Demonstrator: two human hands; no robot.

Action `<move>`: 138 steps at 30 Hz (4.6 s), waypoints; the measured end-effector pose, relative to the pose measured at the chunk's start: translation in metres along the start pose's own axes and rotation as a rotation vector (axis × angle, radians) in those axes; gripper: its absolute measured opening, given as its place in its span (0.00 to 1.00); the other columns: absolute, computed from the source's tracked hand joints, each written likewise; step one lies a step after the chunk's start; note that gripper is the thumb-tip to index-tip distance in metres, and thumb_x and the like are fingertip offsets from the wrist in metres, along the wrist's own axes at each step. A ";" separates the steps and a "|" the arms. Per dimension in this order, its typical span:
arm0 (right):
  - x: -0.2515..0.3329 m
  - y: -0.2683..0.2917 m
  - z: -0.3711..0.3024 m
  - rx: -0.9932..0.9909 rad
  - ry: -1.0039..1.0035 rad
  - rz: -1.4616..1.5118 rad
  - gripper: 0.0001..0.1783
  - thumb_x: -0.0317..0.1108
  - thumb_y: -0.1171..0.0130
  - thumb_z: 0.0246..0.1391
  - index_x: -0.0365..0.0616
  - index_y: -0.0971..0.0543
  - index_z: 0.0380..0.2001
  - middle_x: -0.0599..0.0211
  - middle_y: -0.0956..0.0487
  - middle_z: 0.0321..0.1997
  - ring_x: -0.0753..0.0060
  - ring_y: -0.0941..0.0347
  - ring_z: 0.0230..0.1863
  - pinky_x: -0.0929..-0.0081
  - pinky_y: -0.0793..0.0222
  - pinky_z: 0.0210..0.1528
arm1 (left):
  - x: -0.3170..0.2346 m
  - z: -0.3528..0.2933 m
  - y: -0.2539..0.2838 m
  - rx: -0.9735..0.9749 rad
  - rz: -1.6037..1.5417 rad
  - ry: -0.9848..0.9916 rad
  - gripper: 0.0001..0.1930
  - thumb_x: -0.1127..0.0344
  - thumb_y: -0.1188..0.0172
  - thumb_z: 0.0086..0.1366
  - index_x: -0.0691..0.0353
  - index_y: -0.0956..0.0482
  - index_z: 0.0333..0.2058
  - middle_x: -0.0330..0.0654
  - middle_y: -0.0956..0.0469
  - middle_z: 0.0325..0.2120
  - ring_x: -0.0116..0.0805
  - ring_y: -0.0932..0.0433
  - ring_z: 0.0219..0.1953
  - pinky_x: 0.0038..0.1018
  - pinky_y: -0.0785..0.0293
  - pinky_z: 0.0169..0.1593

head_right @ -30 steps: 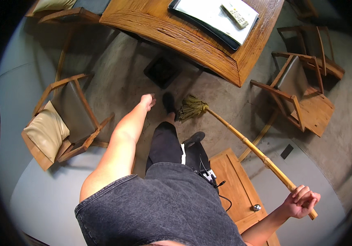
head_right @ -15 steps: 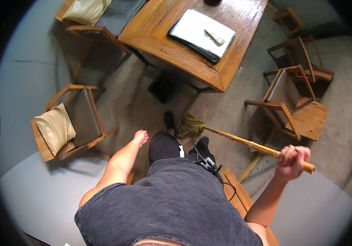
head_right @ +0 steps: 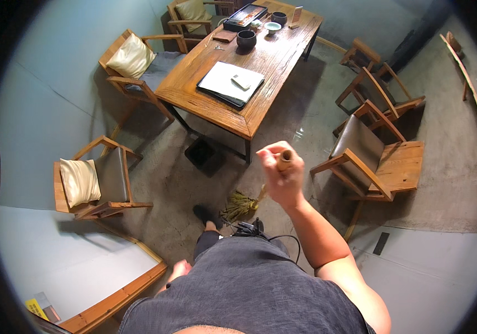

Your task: The person rinses a cloth in a sink, carries it to a table, wipes the table, and then mops the floor in a room and hallway using a mop and bucket.

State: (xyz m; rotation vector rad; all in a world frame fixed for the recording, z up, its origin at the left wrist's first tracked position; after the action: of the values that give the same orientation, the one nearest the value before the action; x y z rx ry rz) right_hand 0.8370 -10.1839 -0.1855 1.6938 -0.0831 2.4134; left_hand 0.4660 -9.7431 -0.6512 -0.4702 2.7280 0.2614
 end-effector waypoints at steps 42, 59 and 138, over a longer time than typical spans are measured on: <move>0.270 -0.300 -0.431 1.193 0.373 0.660 0.16 0.35 0.34 0.52 0.37 0.29 0.20 0.56 0.30 0.16 0.55 0.31 0.18 0.64 0.39 0.21 | -0.001 -0.132 0.041 0.365 -0.235 -0.720 0.21 0.59 0.48 0.70 0.61 0.31 0.59 0.39 0.22 0.47 0.29 0.23 0.47 0.30 0.26 0.50; 0.100 -0.101 -0.236 1.295 0.239 0.342 0.16 0.45 0.40 0.60 0.42 0.27 0.34 0.55 0.20 0.30 0.48 0.22 0.33 0.60 0.29 0.35 | -0.047 -0.091 -0.109 -0.012 -0.015 -0.558 0.18 0.61 0.46 0.69 0.60 0.30 0.54 0.40 0.22 0.43 0.32 0.23 0.43 0.32 0.26 0.47; -0.002 -0.077 -0.095 2.075 0.549 0.688 0.23 0.29 0.43 0.34 0.39 0.17 0.39 0.49 0.19 0.38 0.55 0.20 0.36 0.65 0.25 0.41 | -0.148 -0.174 -0.308 -1.104 0.146 -1.116 0.05 0.67 0.40 0.61 0.58 0.22 0.35 0.46 0.22 0.25 0.45 0.21 0.28 0.40 0.26 0.34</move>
State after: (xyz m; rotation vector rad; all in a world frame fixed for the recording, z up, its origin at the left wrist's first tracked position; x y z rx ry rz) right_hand 0.7645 -10.0938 -0.2254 0.8323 3.1837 3.1611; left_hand 0.6502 -10.0277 -0.4724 -0.2310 1.3303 1.5324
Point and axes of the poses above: each hand's wrist, its own z-axis towards the middle knuckle, its own y-axis out of the back of the hand, x = y × z, the point moved 7 cm from there along z, towards the middle knuckle
